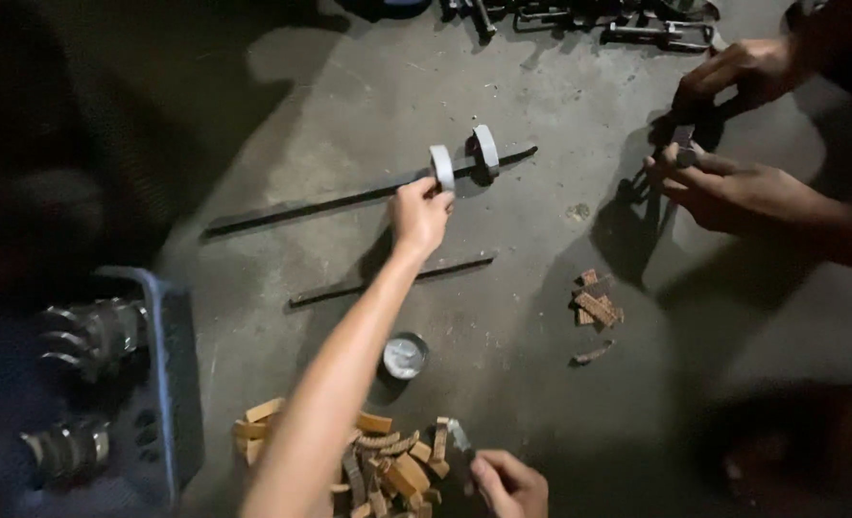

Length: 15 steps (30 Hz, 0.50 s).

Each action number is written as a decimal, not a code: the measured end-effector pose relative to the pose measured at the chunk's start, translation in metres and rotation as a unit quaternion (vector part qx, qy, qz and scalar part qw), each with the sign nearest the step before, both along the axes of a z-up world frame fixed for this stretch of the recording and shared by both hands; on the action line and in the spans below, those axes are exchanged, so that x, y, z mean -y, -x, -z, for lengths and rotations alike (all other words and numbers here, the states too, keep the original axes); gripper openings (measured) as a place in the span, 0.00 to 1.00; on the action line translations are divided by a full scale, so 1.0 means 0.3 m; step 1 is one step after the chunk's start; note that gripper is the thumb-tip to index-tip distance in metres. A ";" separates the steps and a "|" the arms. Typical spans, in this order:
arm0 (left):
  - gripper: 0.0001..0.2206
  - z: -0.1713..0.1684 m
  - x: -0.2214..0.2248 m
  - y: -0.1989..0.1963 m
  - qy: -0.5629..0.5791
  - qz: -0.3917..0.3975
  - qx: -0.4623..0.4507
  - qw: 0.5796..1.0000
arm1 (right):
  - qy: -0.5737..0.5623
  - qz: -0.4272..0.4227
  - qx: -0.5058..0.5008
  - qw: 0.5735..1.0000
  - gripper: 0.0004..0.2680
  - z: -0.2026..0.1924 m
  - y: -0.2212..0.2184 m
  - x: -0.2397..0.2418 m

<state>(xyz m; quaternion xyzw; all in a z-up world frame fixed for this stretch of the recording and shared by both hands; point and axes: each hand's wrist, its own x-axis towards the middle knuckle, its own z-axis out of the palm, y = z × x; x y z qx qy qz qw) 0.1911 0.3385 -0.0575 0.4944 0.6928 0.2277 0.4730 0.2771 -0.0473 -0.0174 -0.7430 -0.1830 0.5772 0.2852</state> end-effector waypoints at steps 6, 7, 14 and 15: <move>0.13 0.160 -0.038 -0.155 -0.139 -0.059 0.030 0.988 | -0.018 0.033 0.025 0.999 0.07 0.156 -0.034 0.150; 0.13 0.145 -0.035 -0.158 -0.137 -0.058 0.030 0.988 | -0.016 0.034 0.025 0.999 0.07 0.163 -0.035 0.148; 0.08 -0.021 -0.013 0.000 -0.133 0.167 -0.032 0.976 | -0.031 0.019 0.004 0.999 0.05 0.115 -0.059 0.020; 0.09 -0.078 0.012 0.059 -0.125 0.201 -0.044 0.971 | 0.015 0.054 -0.016 0.998 0.06 0.083 -0.051 -0.014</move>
